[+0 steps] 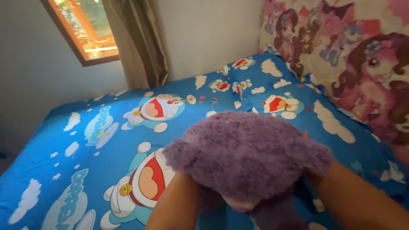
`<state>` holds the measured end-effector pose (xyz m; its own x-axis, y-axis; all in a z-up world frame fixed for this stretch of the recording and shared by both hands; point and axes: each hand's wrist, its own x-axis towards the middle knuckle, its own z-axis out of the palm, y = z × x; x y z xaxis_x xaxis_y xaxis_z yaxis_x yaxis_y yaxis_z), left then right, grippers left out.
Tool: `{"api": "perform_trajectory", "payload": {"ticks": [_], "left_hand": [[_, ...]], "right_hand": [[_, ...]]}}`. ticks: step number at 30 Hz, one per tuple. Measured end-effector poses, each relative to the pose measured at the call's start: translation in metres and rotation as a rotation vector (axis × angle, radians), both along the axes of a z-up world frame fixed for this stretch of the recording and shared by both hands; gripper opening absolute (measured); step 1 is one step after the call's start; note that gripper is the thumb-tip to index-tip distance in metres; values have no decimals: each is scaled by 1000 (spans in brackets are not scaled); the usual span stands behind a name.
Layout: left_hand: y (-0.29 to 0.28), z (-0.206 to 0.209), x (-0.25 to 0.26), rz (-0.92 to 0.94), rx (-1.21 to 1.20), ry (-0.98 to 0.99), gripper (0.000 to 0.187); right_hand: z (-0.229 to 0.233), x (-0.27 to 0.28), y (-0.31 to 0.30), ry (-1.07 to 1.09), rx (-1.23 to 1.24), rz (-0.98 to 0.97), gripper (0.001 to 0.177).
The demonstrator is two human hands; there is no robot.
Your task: The person smooths a blue pillowcase on a pillow, then places the pillow on a bed. They then pick up a large purple teddy bear, pat it, and place it upright on the bed.
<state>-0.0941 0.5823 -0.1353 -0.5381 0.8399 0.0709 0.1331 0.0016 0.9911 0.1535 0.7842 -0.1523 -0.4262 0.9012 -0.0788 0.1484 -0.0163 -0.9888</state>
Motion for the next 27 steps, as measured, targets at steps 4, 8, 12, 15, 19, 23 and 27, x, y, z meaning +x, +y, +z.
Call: {"api": "perform_trajectory", "payload": {"ticks": [4, 8, 12, 15, 19, 23, 27], "left_hand": [[5, -18, 29, -22, 22, -133, 70], [7, -26, 31, 48, 80, -268, 73], [-28, -50, 8, 170, 89, -425, 75], [-43, -82, 2, 240, 0, -480, 77], [-35, -123, -25, 393, -267, -285, 83], [-25, -159, -36, 217, -154, -106, 94], [-28, -151, -23, -35, -77, -507, 80]], "right_hand": [[-59, 26, 2, -62, -132, 90, 48], [-82, 18, 17, -68, -181, 184, 49], [-55, -18, 61, -12, -116, 226, 50], [-40, -10, 84, 25, -123, 196, 51], [-57, -4, 80, 22, -195, 199, 53], [-84, 25, 76, -19, -281, 167, 55], [-101, 48, 72, -61, -312, 142, 57]]}}
